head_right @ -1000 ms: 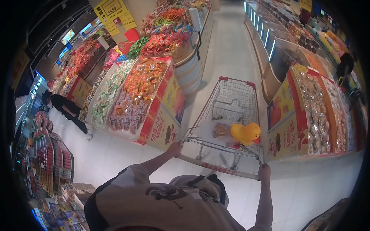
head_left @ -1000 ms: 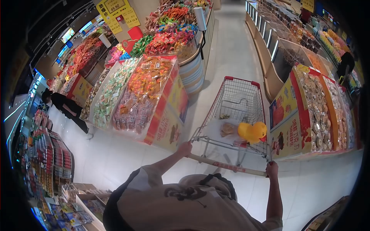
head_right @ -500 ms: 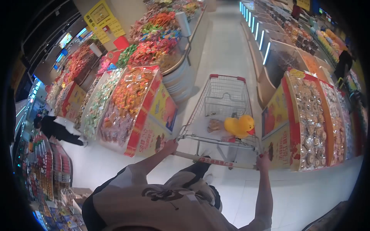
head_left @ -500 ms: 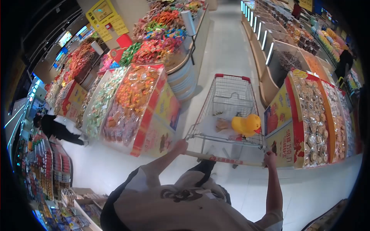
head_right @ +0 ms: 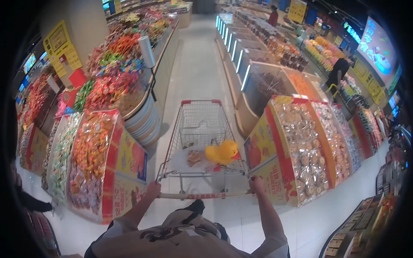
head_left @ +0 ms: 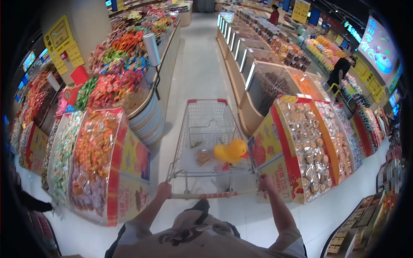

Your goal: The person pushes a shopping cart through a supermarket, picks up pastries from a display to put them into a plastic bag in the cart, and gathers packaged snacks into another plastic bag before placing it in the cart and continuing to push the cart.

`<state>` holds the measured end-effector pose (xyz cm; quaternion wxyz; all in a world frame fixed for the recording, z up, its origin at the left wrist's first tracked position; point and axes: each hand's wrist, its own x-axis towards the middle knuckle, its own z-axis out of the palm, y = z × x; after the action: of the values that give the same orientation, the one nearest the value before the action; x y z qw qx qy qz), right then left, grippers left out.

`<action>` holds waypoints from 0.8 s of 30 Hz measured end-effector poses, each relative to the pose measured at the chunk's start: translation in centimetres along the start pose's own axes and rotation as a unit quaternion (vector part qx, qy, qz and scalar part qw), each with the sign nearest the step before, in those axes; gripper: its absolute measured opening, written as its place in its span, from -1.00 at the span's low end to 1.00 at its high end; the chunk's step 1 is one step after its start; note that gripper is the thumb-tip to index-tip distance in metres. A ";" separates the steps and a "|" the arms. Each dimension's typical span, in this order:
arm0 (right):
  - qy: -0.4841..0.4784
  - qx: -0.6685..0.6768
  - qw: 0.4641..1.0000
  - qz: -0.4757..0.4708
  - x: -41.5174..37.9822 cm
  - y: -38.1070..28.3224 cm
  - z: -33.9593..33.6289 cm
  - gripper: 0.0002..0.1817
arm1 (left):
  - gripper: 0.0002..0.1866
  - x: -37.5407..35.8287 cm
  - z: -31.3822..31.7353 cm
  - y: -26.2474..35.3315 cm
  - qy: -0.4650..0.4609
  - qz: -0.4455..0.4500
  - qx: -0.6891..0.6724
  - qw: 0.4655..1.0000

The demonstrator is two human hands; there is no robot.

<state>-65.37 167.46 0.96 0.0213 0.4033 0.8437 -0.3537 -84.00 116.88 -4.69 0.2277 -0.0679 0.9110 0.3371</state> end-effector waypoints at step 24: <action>0.046 -0.113 0.990 -0.063 25.1 -17.9 1.4 -0.62 | -0.65 26.3 -7.1 19.2 0.049 0.056 0.031 0.997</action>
<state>-95.06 175.72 2.22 0.0059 0.3600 0.9022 -0.2375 -115.28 127.76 -0.89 0.1660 -0.0263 0.9334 0.3170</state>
